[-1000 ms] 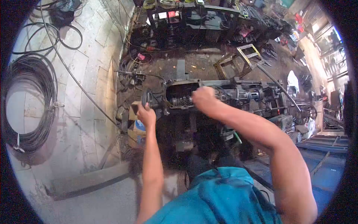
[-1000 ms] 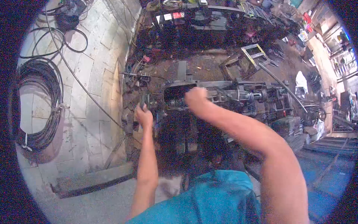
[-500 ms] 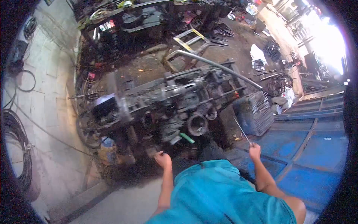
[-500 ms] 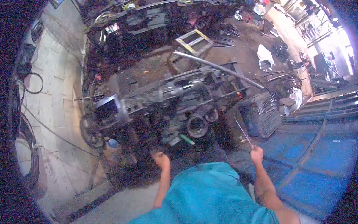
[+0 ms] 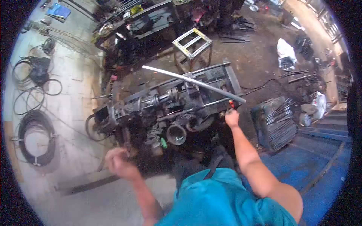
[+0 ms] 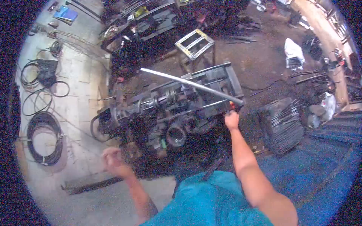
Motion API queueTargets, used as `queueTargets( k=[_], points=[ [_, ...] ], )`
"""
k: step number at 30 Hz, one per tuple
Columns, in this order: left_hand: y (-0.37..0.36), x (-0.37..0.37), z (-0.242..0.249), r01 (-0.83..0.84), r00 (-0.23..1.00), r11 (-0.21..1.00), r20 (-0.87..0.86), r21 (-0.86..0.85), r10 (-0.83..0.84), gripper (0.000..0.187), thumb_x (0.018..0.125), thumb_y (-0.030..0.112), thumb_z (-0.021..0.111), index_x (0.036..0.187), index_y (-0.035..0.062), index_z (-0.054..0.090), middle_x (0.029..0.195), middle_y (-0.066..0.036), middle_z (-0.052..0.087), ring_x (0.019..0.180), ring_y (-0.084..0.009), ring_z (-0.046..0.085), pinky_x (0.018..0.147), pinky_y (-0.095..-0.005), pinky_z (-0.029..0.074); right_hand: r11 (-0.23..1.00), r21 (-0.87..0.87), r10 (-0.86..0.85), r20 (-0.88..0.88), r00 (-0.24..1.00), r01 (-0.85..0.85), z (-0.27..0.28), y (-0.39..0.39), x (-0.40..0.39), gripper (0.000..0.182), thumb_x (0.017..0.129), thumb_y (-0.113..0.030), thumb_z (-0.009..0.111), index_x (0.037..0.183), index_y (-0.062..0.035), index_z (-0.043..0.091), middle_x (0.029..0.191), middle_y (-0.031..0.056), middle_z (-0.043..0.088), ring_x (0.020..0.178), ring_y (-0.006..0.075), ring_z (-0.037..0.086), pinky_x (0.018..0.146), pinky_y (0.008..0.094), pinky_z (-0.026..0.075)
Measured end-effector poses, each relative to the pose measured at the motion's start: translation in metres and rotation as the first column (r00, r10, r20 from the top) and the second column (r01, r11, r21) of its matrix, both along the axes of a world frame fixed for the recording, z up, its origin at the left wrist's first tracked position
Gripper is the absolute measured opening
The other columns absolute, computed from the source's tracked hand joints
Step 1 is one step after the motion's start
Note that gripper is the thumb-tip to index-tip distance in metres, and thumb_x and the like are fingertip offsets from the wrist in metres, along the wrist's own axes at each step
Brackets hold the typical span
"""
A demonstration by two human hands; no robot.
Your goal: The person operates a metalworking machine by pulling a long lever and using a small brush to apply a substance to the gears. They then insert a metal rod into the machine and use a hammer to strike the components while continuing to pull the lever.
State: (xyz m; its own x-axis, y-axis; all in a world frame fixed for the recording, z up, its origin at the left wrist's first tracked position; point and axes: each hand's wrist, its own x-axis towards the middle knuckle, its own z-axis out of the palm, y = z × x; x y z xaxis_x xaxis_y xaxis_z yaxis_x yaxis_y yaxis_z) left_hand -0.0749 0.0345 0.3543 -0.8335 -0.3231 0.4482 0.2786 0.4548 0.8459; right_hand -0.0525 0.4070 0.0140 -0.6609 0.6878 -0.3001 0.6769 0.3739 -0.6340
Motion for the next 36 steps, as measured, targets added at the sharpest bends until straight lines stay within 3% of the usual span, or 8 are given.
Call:
queueTargets(
  k=[3,4,6,10,23,27,31,36],
  points=[
    [0.007,0.001,-0.053,-0.103,0.902,0.978,0.397,-0.183,0.169,0.015,0.090,0.012,0.048,0.081,0.0018,0.054,0.076,-0.007,0.057,0.069,-0.0194,0.054,0.067,-0.0326,0.046,0.989,-0.025,-0.146,0.083,0.986,0.149,-0.019,0.001,-0.026,0.025,0.077,-0.023,0.064,0.087,0.0001,0.068,0.091,0.0260,0.066,0.093,0.0432,0.062,0.082,0.0481,0.048],
    [0.001,0.006,-0.100,-0.075,0.951,0.842,0.217,-0.534,0.222,0.013,0.092,0.013,0.050,0.088,0.0021,0.057,0.078,-0.011,0.060,0.071,-0.0286,0.058,0.070,-0.0387,0.047,0.991,-0.028,-0.126,0.066,0.990,0.128,-0.010,-0.004,-0.025,0.026,0.078,-0.024,0.065,0.089,0.0002,0.068,0.092,0.0254,0.066,0.092,0.0427,0.062,0.081,0.0478,0.048],
    [-0.005,0.033,-0.172,0.055,0.676,0.822,0.627,-0.566,0.387,0.039,0.093,0.034,0.050,0.114,0.0010,0.047,0.095,-0.024,0.064,0.092,-0.0413,0.061,0.081,-0.0465,0.047,0.992,0.125,0.018,0.006,1.000,-0.018,0.038,-0.004,-0.002,0.025,0.079,-0.023,0.064,0.091,-0.0009,0.066,0.091,0.0228,0.065,0.091,0.0417,0.061,0.081,0.0481,0.047],
    [0.004,0.046,-0.218,0.211,0.348,0.812,0.818,-0.544,0.458,0.070,0.093,0.049,0.042,0.137,-0.0036,0.028,0.106,-0.034,0.060,0.103,-0.0479,0.057,0.090,-0.0523,0.043,0.972,0.234,0.078,-0.262,0.962,-0.015,0.060,0.028,0.079,0.013,0.081,-0.015,0.061,0.087,-0.0042,0.063,0.088,0.0193,0.064,0.089,0.0384,0.059,0.079,0.0454,0.046],
    [-0.006,0.040,-0.268,0.125,0.511,0.877,0.788,-0.464,0.344,0.047,0.096,0.029,0.044,0.134,0.0039,0.041,0.106,-0.029,0.062,0.101,-0.0465,0.058,0.086,-0.0529,0.044,0.985,0.126,0.121,-0.002,0.993,-0.119,0.027,0.038,0.010,0.025,0.084,-0.027,0.061,0.088,-0.0022,0.066,0.088,0.0212,0.066,0.088,0.0376,0.064,0.078,0.0413,0.049],
    [-0.026,0.038,-0.292,0.020,0.446,0.919,0.827,-0.393,0.343,0.044,0.094,0.034,0.046,0.130,0.0085,0.047,0.115,-0.029,0.058,0.109,-0.0464,0.054,0.091,-0.0509,0.043,0.955,0.260,0.049,-0.614,0.788,0.143,0.096,0.056,-0.007,0.026,0.093,-0.025,0.050,0.096,-0.0009,0.058,0.085,0.0167,0.059,0.080,0.0351,0.057,0.075,0.0425,0.045],
    [-0.024,0.038,-0.296,-0.028,0.480,0.933,0.814,-0.359,0.328,0.046,0.093,0.031,0.048,0.131,0.0052,0.047,0.114,-0.028,0.059,0.108,-0.0449,0.055,0.092,-0.0487,0.043,0.982,-0.139,0.001,-0.675,0.738,-0.128,0.169,0.055,-0.030,0.035,0.098,-0.029,0.041,0.098,0.0013,0.058,0.088,0.0125,0.061,0.075,0.0219,0.059,0.072,0.0353,0.045],
    [-0.010,0.032,-0.281,-0.024,0.437,0.926,0.829,-0.378,0.349,0.045,0.093,0.027,0.049,0.130,0.0025,0.047,0.113,-0.028,0.060,0.107,-0.0444,0.056,0.091,-0.0493,0.043,0.992,-0.035,0.062,-0.695,0.716,-0.120,0.101,0.065,-0.028,0.036,0.100,-0.030,0.039,0.099,-0.0004,0.059,0.081,0.0085,0.061,0.072,0.0166,0.058,0.068,0.0330,0.047]
  ],
)
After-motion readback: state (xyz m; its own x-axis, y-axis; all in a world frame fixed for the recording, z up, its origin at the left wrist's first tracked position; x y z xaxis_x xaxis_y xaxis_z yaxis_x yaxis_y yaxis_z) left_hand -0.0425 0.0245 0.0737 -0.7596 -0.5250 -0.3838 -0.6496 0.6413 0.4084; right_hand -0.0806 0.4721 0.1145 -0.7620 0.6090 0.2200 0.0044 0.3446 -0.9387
